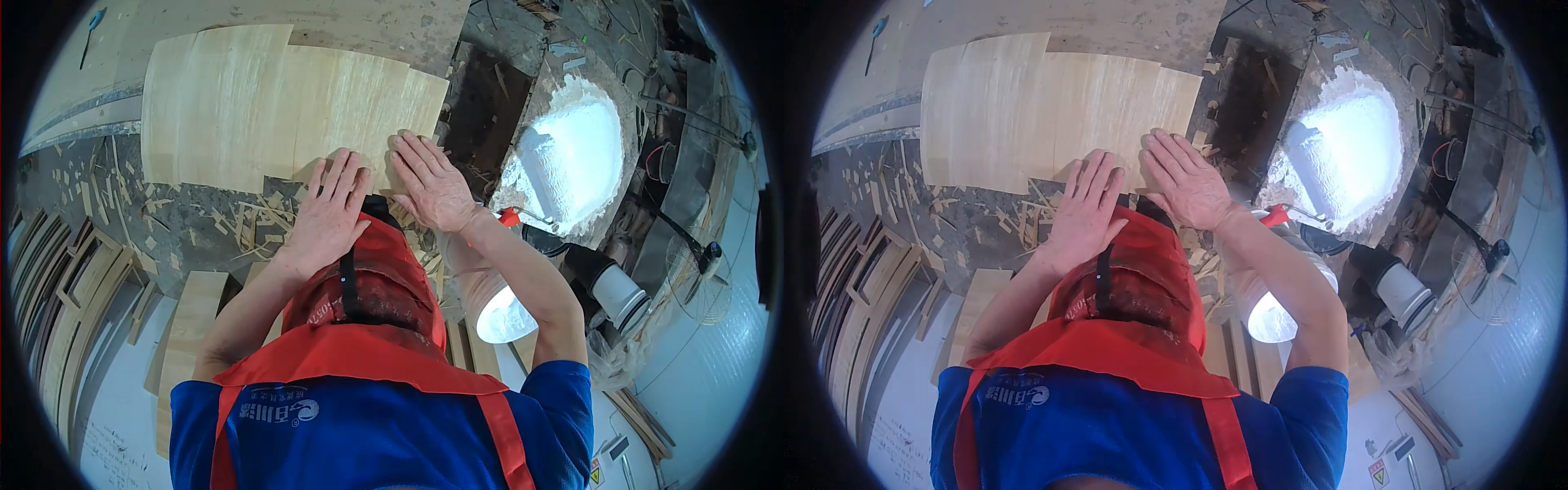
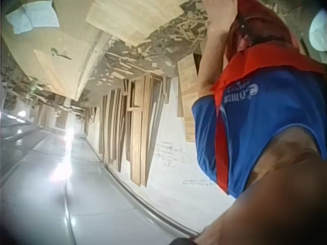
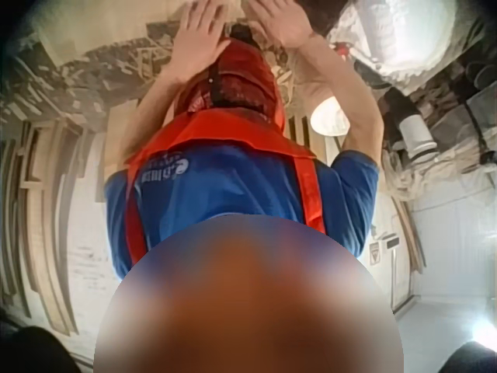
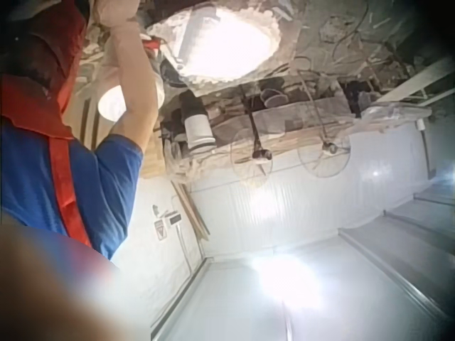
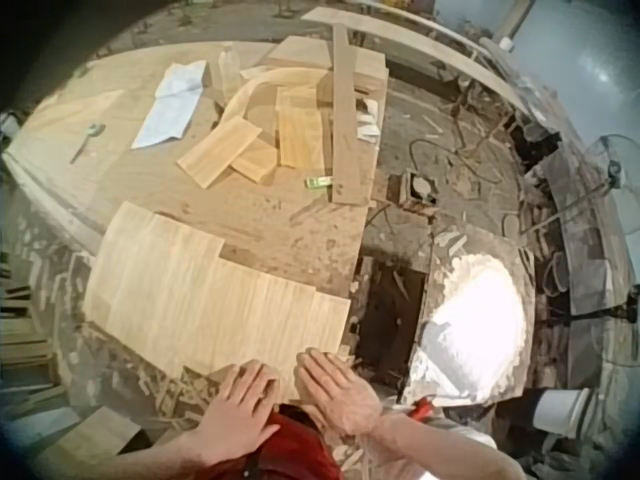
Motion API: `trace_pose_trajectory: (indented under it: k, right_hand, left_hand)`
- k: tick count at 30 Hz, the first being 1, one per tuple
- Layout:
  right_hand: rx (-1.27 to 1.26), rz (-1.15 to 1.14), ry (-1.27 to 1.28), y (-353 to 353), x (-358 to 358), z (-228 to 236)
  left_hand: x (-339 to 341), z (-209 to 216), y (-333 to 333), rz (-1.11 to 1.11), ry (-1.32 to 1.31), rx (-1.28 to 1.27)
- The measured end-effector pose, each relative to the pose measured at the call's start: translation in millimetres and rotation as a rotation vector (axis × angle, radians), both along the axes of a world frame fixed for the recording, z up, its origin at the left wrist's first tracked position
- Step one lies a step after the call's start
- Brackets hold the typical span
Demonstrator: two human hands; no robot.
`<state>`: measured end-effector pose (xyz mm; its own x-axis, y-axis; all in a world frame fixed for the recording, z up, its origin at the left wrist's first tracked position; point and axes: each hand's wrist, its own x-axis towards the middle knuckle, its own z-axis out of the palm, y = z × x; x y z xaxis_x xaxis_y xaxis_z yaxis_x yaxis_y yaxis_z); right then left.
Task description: Applying glue using a roller and bonding thin wooden veneers to wooden blocks.
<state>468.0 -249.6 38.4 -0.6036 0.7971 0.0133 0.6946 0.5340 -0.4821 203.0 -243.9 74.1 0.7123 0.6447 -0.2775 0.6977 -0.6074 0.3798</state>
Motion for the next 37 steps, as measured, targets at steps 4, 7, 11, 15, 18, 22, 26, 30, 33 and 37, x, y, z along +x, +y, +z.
trace_pose_trajectory:
  k: [4,7,11,15,18,22,26,30,33,37]
  right_hand:
    - [0.018,0.015,-0.009,1.0,1.2,-0.6]
    - [0.011,0.023,0.006,-1.5,0.0,2.9]
    - [-0.011,0.027,0.055,-14.5,-9.6,1.2]
    - [-0.007,-0.008,0.065,-10.6,-1.5,-2.0]
    - [0.026,-0.047,0.045,4.9,5.3,-2.7]
    - [0.076,-0.089,0.01,16.8,10.0,-4.1]
    - [0.087,-0.078,0.008,19.2,9.1,-4.3]
    - [0.082,-0.079,0.011,19.6,9.0,-2.5]
    - [0.071,-0.082,0.007,23.9,8.0,-0.5]
    - [0.079,-0.031,-0.005,44.7,7.1,-1.3]
  left_hand:
    - [6.5,-1.0,-4.6,-0.009,-0.006,-0.001]
    - [9.2,-2.4,-6.6,-0.021,0.004,-0.003]
    - [10.2,-1.3,-6.5,-0.031,0.029,-0.001]
    - [11.8,0.8,-5.2,-0.03,0.033,0.003]
    - [11.9,1.8,-4.9,-0.02,0.032,0.009]
    - [12.4,2.2,-5.9,-0.035,0.046,-0.005]
    - [13.0,2.8,-5.1,-0.03,0.045,-0.015]
    - [12.6,3.9,-4.3,-0.035,0.062,-0.034]
    - [11.9,2.2,-4.9,-0.042,0.065,-0.033]
    - [12.7,0.6,-3.8,-0.039,0.076,-0.043]
